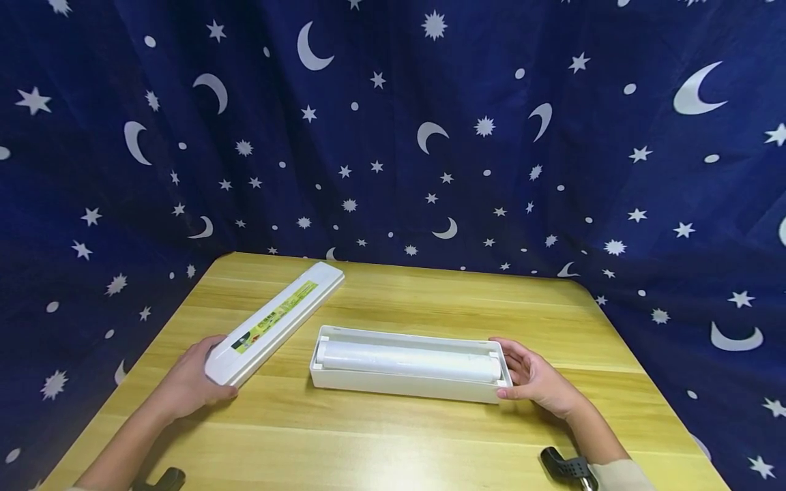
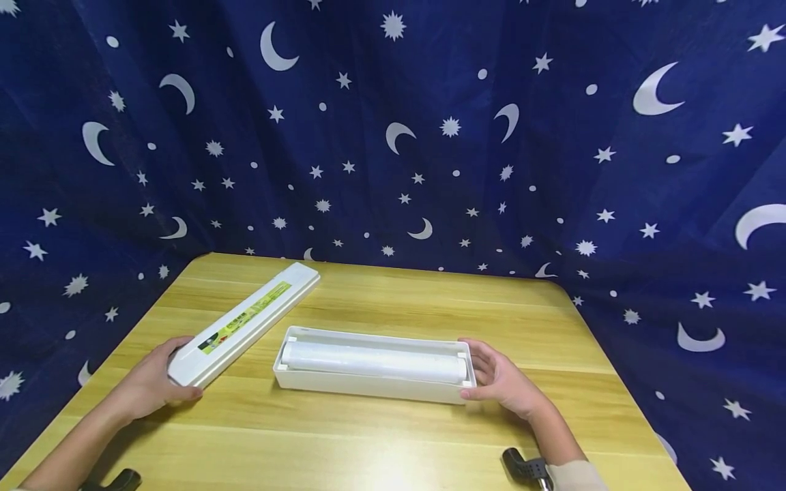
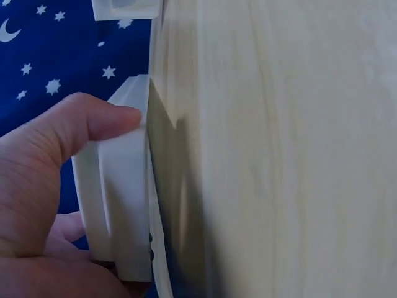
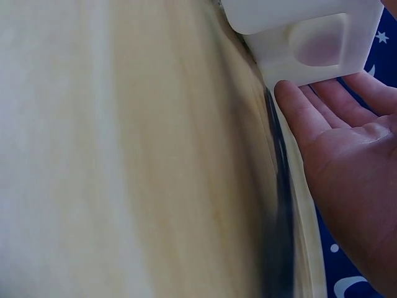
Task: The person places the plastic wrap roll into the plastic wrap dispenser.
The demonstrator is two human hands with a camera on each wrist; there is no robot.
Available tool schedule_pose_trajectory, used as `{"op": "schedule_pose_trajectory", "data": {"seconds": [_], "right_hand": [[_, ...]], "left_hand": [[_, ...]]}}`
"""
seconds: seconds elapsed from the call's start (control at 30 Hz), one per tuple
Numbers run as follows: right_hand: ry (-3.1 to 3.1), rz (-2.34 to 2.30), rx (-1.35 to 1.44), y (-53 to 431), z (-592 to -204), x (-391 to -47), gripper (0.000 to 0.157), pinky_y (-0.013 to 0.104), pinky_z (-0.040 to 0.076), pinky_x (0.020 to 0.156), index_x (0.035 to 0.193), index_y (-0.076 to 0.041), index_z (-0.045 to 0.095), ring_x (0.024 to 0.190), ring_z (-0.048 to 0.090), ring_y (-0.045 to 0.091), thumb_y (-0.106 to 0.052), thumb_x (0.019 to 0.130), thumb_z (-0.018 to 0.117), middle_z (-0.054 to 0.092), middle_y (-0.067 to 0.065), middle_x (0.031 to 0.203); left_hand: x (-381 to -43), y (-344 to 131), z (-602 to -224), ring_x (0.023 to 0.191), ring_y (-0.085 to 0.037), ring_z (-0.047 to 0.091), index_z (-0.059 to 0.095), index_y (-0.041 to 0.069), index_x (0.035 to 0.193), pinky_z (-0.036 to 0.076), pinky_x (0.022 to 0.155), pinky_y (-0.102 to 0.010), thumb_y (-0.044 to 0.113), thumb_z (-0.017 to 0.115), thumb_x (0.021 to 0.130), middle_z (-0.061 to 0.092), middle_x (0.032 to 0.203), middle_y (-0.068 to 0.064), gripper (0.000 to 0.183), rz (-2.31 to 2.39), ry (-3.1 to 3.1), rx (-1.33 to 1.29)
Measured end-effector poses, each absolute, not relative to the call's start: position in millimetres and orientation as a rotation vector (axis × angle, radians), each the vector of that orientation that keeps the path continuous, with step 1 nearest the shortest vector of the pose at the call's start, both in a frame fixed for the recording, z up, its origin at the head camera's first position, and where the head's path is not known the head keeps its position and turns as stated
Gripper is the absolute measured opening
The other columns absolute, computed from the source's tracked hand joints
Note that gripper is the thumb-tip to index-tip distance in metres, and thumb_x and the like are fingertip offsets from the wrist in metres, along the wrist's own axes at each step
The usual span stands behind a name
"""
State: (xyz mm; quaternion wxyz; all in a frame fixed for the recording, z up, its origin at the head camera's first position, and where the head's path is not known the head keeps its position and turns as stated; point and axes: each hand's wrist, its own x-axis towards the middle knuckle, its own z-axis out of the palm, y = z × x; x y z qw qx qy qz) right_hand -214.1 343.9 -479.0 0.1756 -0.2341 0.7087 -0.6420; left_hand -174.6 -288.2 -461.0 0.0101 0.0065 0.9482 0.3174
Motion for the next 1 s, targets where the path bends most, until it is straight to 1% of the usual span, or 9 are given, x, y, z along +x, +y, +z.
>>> {"op": "schedule_pose_trajectory", "data": {"seconds": [0.1, 0.2, 0.4, 0.5, 0.7, 0.93, 1.0], "right_hand": [[2.019, -1.813, -0.657, 344, -479, -214, 0.092, 0.024, 0.053, 0.102, 0.156, 0.008, 0.020, 0.133, 0.054, 0.001, 0.012, 0.082, 0.075, 0.052, -0.009, 0.147], [2.030, -1.808, -0.669, 344, -479, -213, 0.092, 0.024, 0.053, 0.102, 0.156, 0.009, 0.020, 0.133, 0.054, 0.001, 0.012, 0.082, 0.075, 0.051, -0.008, 0.148], [2.043, -1.803, -0.641, 344, -477, -213, 0.094, 0.022, 0.052, 0.103, 0.156, 0.010, 0.019, 0.134, 0.053, -0.002, 0.011, 0.082, 0.076, 0.051, -0.011, 0.148], [2.048, -1.802, -0.639, 344, -477, -213, 0.094, 0.021, 0.051, 0.103, 0.156, 0.010, 0.019, 0.134, 0.052, -0.003, 0.010, 0.082, 0.076, 0.051, -0.011, 0.147], [2.050, -1.804, -0.645, 343, -477, -213, 0.093, 0.022, 0.052, 0.103, 0.156, 0.010, 0.020, 0.133, 0.053, -0.001, 0.011, 0.082, 0.076, 0.052, -0.010, 0.147], [2.046, -1.799, -0.664, 343, -478, -213, 0.093, 0.024, 0.053, 0.102, 0.156, 0.010, 0.019, 0.133, 0.054, 0.001, 0.010, 0.082, 0.075, 0.050, -0.006, 0.148], [2.042, -1.801, -0.663, 343, -478, -212, 0.092, 0.024, 0.054, 0.101, 0.156, 0.010, 0.019, 0.132, 0.055, 0.001, 0.011, 0.082, 0.075, 0.050, -0.005, 0.148]], "left_hand": [[-174, -289, -461, 0.115, -0.042, 0.049, 0.036, -0.006, 0.149, 0.041, 0.088, -0.046, 0.024, 0.095, 0.058, 0.050, 0.139, -0.033, 0.112, 1.019, 2.966, 0.024], [-174, -289, -459, 0.115, -0.042, 0.047, 0.036, -0.006, 0.150, 0.039, 0.088, -0.044, 0.021, 0.093, 0.059, 0.047, 0.141, -0.033, 0.111, 1.041, 2.979, 0.032], [-173, -288, -456, 0.109, -0.040, 0.052, 0.037, -0.007, 0.149, 0.040, 0.083, -0.037, 0.022, 0.093, 0.060, 0.047, 0.136, -0.033, 0.108, 1.057, 3.015, 0.065], [-172, -287, -455, 0.108, -0.037, 0.052, 0.039, -0.006, 0.148, 0.040, 0.083, -0.036, 0.022, 0.093, 0.061, 0.049, 0.135, -0.031, 0.106, 1.068, 3.032, 0.086], [-172, -284, -450, 0.109, -0.036, 0.052, 0.040, -0.006, 0.148, 0.040, 0.085, -0.037, 0.022, 0.093, 0.065, 0.055, 0.136, -0.030, 0.103, 1.110, 3.038, 0.141], [-170, -285, -450, 0.103, -0.030, 0.057, 0.044, -0.004, 0.146, 0.042, 0.079, -0.026, 0.024, 0.093, 0.066, 0.062, 0.131, -0.027, 0.097, 1.101, 3.077, 0.131], [-169, -284, -450, 0.101, -0.030, 0.058, 0.045, -0.003, 0.145, 0.043, 0.078, -0.025, 0.025, 0.093, 0.066, 0.064, 0.129, -0.027, 0.097, 1.100, 3.091, 0.129]]}}
